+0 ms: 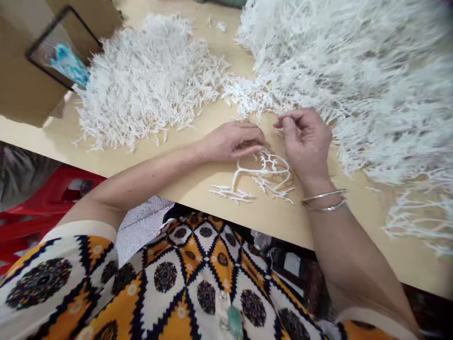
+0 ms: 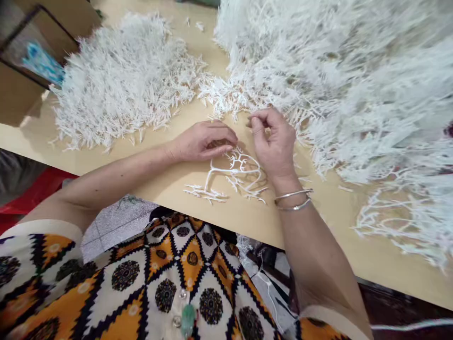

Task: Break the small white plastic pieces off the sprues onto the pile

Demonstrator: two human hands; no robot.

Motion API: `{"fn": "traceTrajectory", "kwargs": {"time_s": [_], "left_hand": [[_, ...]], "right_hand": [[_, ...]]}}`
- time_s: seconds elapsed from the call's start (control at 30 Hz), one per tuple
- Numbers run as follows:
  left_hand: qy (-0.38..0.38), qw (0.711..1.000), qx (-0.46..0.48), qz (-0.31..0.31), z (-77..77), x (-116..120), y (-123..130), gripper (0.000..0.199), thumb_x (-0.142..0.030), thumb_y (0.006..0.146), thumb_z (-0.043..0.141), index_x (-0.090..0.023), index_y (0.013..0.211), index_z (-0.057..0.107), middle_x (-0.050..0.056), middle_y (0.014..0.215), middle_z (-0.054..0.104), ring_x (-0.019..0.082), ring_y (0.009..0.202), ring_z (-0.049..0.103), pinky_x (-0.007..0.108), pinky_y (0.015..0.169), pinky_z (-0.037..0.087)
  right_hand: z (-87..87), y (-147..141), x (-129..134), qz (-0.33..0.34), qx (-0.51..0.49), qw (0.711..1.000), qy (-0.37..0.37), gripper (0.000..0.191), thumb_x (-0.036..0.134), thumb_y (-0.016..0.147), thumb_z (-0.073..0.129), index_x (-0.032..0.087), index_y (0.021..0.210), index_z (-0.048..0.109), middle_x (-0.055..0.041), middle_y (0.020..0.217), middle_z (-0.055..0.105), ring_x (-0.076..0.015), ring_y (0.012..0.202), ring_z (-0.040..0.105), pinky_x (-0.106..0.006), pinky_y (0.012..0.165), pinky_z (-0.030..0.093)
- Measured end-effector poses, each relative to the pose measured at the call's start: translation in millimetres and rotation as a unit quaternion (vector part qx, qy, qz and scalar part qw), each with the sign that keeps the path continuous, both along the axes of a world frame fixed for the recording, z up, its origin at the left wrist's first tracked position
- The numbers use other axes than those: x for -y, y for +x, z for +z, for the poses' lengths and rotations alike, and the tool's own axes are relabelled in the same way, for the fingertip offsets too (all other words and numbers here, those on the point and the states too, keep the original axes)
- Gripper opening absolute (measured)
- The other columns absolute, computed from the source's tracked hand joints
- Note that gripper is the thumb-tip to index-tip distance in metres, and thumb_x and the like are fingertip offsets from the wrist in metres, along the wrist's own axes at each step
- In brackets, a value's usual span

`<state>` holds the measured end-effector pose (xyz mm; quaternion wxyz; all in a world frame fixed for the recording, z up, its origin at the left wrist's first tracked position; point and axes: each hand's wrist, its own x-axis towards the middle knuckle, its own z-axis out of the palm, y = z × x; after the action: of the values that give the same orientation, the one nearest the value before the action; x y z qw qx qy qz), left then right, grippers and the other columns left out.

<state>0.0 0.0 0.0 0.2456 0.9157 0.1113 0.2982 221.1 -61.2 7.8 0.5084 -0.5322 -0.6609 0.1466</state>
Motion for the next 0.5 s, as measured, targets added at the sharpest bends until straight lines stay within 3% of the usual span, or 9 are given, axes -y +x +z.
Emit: {"fn": "traceTrajectory", "kwargs": {"time_s": [0.17, 0.27, 0.33, 0.43, 0.5], "left_hand": [[0.023, 0.999, -0.033, -0.029, 1.7, 6, 5, 0.031, -0.037, 0.108, 0.056, -0.015, 0.112, 0.077, 0.013, 0.110, 0.082, 0.021, 0.105, 0.077, 0.038, 0.099, 0.059], [-0.030, 0.996, -0.053, -0.068, 8.9, 29, 10, 0.027, -0.034, 0.106, 0.058, -0.017, 0.115, 0.078, 0.012, 0.116, 0.083, 0.021, 0.109, 0.076, 0.040, 0.102, 0.060], [-0.116, 0.979, -0.076, -0.147, 17.0, 50, 14, 0.030, -0.035, 0.106, 0.059, -0.017, 0.122, 0.077, 0.012, 0.127, 0.080, 0.020, 0.116, 0.076, 0.037, 0.107, 0.060], [-0.211, 0.914, -0.106, -0.330, 32.7, 76, 18, 0.029, -0.037, 0.106, 0.060, -0.024, 0.125, 0.077, 0.007, 0.139, 0.076, 0.016, 0.126, 0.074, 0.027, 0.114, 0.058], [-0.211, 0.916, -0.083, -0.330, 41.7, 81, 17, 0.029, -0.035, 0.107, 0.057, -0.022, 0.121, 0.079, 0.009, 0.145, 0.072, 0.016, 0.136, 0.069, 0.024, 0.122, 0.052]], "right_hand": [[-9.6, 11, -8, 0.014, -0.039, 0.998, -0.056, 0.018, 0.043, 0.103, 0.066, 0.027, 0.099, 0.074, -0.0032, 0.087, 0.074, -0.0197, 0.082, 0.070, -0.039, 0.086, 0.061], [-9.8, 15, -9, 0.007, -0.047, 0.997, -0.064, 0.020, 0.042, 0.103, 0.066, 0.025, 0.099, 0.074, -0.0042, 0.087, 0.075, -0.0202, 0.082, 0.072, -0.040, 0.084, 0.062], [-8.7, 18, -9, -0.001, -0.036, 0.997, -0.064, 0.021, 0.043, 0.102, 0.066, 0.024, 0.099, 0.075, -0.0039, 0.086, 0.075, -0.0198, 0.081, 0.072, -0.039, 0.082, 0.061], [-6.9, 22, -8, -0.027, -0.018, 0.998, -0.061, 0.020, 0.039, 0.101, 0.065, 0.023, 0.100, 0.076, -0.0024, 0.085, 0.075, -0.0175, 0.079, 0.072, -0.036, 0.079, 0.059], [-5.4, 23, -7, -0.044, -0.007, 0.997, -0.056, 0.018, 0.036, 0.101, 0.063, 0.023, 0.101, 0.076, -0.0022, 0.086, 0.075, -0.0171, 0.080, 0.071, -0.035, 0.079, 0.058]]}}
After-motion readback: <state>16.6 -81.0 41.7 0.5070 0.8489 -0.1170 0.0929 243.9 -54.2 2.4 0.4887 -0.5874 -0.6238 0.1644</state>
